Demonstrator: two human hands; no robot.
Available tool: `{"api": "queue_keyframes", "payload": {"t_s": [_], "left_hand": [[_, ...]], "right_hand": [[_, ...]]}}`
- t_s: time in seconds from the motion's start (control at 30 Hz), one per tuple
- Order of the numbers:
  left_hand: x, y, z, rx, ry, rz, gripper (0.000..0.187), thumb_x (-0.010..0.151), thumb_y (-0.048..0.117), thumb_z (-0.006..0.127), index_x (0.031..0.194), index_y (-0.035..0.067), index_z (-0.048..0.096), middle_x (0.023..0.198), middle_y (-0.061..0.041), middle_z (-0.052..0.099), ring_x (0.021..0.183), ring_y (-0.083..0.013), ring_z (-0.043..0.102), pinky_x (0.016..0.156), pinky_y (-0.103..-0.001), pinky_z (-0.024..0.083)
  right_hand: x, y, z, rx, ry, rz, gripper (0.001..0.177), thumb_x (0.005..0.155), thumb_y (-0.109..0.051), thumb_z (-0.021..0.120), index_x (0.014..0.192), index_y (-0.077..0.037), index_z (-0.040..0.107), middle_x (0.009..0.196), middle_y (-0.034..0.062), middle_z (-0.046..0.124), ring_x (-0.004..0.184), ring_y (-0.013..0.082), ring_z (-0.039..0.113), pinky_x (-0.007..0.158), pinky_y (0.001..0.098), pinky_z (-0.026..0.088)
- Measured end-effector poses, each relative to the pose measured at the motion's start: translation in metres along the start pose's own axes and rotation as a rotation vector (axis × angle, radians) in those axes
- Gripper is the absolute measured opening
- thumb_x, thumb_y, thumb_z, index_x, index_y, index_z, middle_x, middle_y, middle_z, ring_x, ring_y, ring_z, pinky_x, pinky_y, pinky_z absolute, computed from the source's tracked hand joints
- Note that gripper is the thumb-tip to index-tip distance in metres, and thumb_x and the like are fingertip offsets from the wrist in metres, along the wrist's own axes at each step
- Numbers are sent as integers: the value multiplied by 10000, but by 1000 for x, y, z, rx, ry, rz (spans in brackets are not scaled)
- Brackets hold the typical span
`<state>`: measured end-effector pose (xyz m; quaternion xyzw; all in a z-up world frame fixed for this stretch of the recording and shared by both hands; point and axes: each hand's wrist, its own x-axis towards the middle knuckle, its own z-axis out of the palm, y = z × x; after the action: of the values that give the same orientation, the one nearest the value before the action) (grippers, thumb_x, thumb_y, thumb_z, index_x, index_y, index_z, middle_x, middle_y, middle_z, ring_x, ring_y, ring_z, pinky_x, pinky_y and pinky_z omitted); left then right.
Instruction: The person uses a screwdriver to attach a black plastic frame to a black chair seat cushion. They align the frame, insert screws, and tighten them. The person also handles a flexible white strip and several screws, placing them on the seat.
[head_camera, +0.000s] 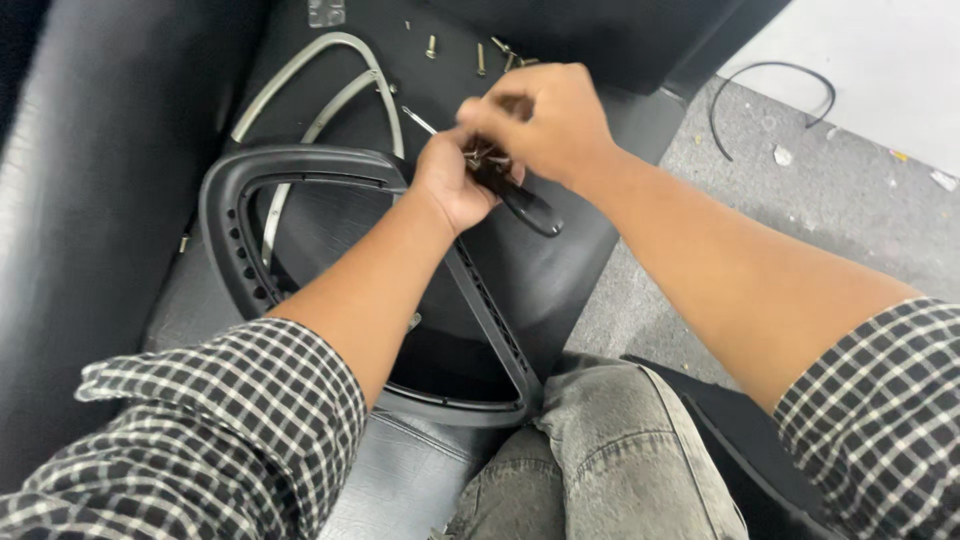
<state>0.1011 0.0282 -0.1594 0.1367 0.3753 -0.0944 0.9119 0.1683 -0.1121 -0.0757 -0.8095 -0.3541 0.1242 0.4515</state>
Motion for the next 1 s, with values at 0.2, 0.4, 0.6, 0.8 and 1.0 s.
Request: {"api": "queue_keyframes", "payload": {"t_s": [0.2, 0.4, 0.6, 0.8, 1.0], "left_hand": [[-4, -2, -11, 95, -78, -22, 338, 1007, 313, 510, 787, 77, 607, 814, -121, 636, 745, -261, 616, 703, -416, 562], [-13, -3, -15, 45, -119, 16, 344, 992, 321, 506, 753, 85, 581, 775, -101, 619, 704, -252, 596, 678, -421, 553], [-28, -1, -14, 71, -80, 36, 325, 1005, 299, 504, 764, 89, 563, 780, -102, 610, 706, -237, 583, 701, -410, 541], [-28, 0, -6, 72, -12, 29, 312, 999, 290, 512, 767, 87, 558, 772, -101, 604, 686, -239, 580, 697, -417, 546], [-19, 1, -11, 60, 35, 29, 312, 1007, 293, 511, 788, 81, 578, 780, -106, 610, 678, -233, 574, 679, -407, 538]], "right_hand": [[27, 39, 15, -465, 8, -274, 378, 951, -148, 728, 1289, 4, 652, 1413, 201, 566, 1314, 377, 517, 1073, 458, 457], [24, 69, 29, -705, -53, -519, 687, 853, -147, 760, 1436, 121, 515, 1546, 291, 408, 1441, 437, 366, 1135, 534, 331], [22, 74, 25, -539, -103, -495, 556, 876, -63, 742, 1396, 41, 575, 1546, 204, 471, 1470, 400, 413, 1223, 492, 383], [20, 76, 18, -637, -29, -537, 455, 862, -82, 766, 1299, 14, 682, 1437, 192, 563, 1325, 370, 518, 1071, 453, 482], [24, 81, 33, -791, -134, -239, 269, 742, -4, 753, 1004, -58, 783, 1188, 86, 711, 1138, 328, 622, 956, 387, 545]]}}
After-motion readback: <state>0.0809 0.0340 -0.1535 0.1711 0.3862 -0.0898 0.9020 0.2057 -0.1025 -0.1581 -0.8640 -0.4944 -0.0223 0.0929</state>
